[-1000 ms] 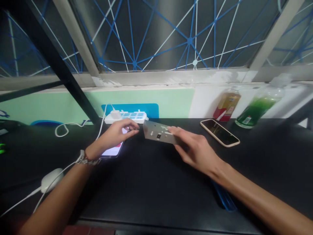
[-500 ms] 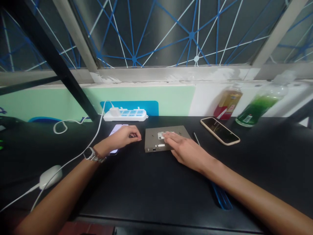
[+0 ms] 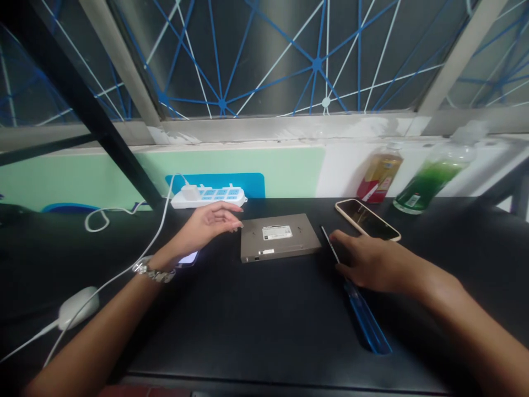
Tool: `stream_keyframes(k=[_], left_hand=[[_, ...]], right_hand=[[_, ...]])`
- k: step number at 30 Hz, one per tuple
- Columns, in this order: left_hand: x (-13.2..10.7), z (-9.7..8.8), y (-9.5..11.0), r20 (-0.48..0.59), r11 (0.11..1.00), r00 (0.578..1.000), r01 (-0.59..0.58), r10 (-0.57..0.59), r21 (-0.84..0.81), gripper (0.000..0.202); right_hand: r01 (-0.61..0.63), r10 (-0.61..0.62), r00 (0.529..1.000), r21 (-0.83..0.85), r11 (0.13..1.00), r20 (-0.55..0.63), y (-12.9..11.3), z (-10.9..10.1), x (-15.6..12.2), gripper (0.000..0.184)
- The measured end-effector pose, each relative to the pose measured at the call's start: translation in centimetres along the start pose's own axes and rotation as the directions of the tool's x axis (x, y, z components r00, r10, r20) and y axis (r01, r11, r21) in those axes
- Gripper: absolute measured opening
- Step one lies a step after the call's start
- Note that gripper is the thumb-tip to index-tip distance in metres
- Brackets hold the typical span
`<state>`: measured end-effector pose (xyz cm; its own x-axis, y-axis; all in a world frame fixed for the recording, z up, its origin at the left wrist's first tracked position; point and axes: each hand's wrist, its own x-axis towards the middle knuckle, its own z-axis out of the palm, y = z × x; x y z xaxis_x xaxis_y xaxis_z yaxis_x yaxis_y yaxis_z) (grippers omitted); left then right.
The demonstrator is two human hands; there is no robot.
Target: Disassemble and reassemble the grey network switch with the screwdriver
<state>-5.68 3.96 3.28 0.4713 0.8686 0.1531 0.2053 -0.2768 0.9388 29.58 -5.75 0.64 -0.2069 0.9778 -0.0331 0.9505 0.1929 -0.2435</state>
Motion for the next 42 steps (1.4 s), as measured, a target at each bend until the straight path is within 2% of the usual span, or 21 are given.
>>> stream_keyframes(k=[4,7,8,10,12,13,14,15,17,19,21,23,25,28,32,34,37,42], left_hand=[[0.0,1.1,-0.4,-0.001,0.995,1.000,0.025,-0.025,-0.099,0.019],[-0.2,1.8,-0.6,0.002,0.964,0.998,0.057,-0.058,-0.259,0.018],[-0.2,2.0,-0.6,0.006,0.944,0.997,0.077,-0.079,-0.321,0.019],[-0.3,2.5,-0.6,0.030,0.891,0.991,0.128,-0.128,-0.435,0.021],[-0.4,2.9,-0.5,0.059,0.834,0.982,0.183,-0.179,-0.521,0.021],[-0.4,3.1,-0.4,0.069,0.804,0.977,0.205,-0.202,-0.558,0.019],[-0.4,3.3,-0.4,0.073,0.775,0.972,0.223,-0.224,-0.591,0.018],[-0.4,3.5,-0.3,0.073,0.747,0.967,0.236,-0.244,-0.621,0.015],[-0.5,3.9,-0.1,0.063,0.701,0.958,0.248,-0.279,-0.668,0.011],[-0.6,4.3,0.0,0.053,0.669,0.951,0.253,-0.304,-0.699,0.009],[-0.7,4.7,0.2,0.048,0.644,0.947,0.253,-0.318,-0.722,0.010],[-0.9,5.3,0.4,0.048,0.625,0.946,0.248,-0.319,-0.740,0.011],[-1.1,6.0,0.6,0.046,0.619,0.946,0.245,-0.320,-0.747,0.014],[-1.6,7.2,0.9,0.035,0.626,0.945,0.242,-0.324,-0.742,0.017],[-2.1,8.4,1.1,0.036,0.649,0.949,0.241,-0.313,-0.722,0.019],[-2.3,8.7,1.2,0.046,0.650,0.949,0.248,-0.311,-0.718,0.020],[-2.5,9.0,1.3,0.056,0.640,0.947,0.257,-0.316,-0.724,0.021],[-2.6,9.2,1.2,0.059,0.632,0.949,0.251,-0.308,-0.733,0.020]], right_hand=[[0.020,-0.042,0.993,0.189,0.982,0.110,-0.6,0.7,0.8,0.050],[-0.054,0.001,0.993,0.463,0.885,0.114,-1.2,-0.7,1.3,0.023],[-0.088,0.027,0.993,0.582,0.809,0.113,-1.2,-1.4,1.3,0.017],[-0.101,0.040,0.995,0.802,0.589,0.096,-1.3,-2.9,0.9,0.023],[-0.027,-0.070,0.996,0.929,0.369,0.057,-1.6,-3.9,0.3,0.033],[0.004,-0.135,0.990,0.951,0.308,0.039,-1.9,-4.1,0.1,0.039],[0.030,-0.175,0.984,0.956,0.291,0.022,-2.3,-4.0,-0.1,0.041],[0.055,-0.174,0.985,0.950,0.308,-0.001,-2.7,-3.8,-0.1,0.039],[0.129,-0.044,0.992,0.913,0.387,-0.122,-3.6,-2.9,-0.1,0.026],[0.219,0.105,0.946,0.843,0.491,-0.307,-4.4,-2.0,0.1,0.039],[0.236,0.148,0.914,0.792,0.563,-0.378,-5.0,-1.4,0.2,0.046],[0.213,0.124,0.935,0.807,0.551,-0.332,-5.8,-1.2,0.0,0.054],[0.226,0.119,0.941,0.852,0.473,-0.316,-6.7,-0.9,-0.3,0.056],[0.330,0.140,0.897,0.845,0.420,-0.420,-8.3,0.0,-0.7,0.047],[0.561,-0.001,0.773,0.682,0.470,-0.635,-9.3,1.5,-0.8,0.036],[0.604,-0.034,0.725,0.612,0.511,-0.688,-9.3,1.7,-0.7,0.036],[0.615,-0.063,0.704,0.563,0.551,-0.707,-9.0,1.7,-0.5,0.036],[0.619,-0.077,0.704,0.556,0.554,-0.706,-8.9,1.9,-0.3,0.034]])
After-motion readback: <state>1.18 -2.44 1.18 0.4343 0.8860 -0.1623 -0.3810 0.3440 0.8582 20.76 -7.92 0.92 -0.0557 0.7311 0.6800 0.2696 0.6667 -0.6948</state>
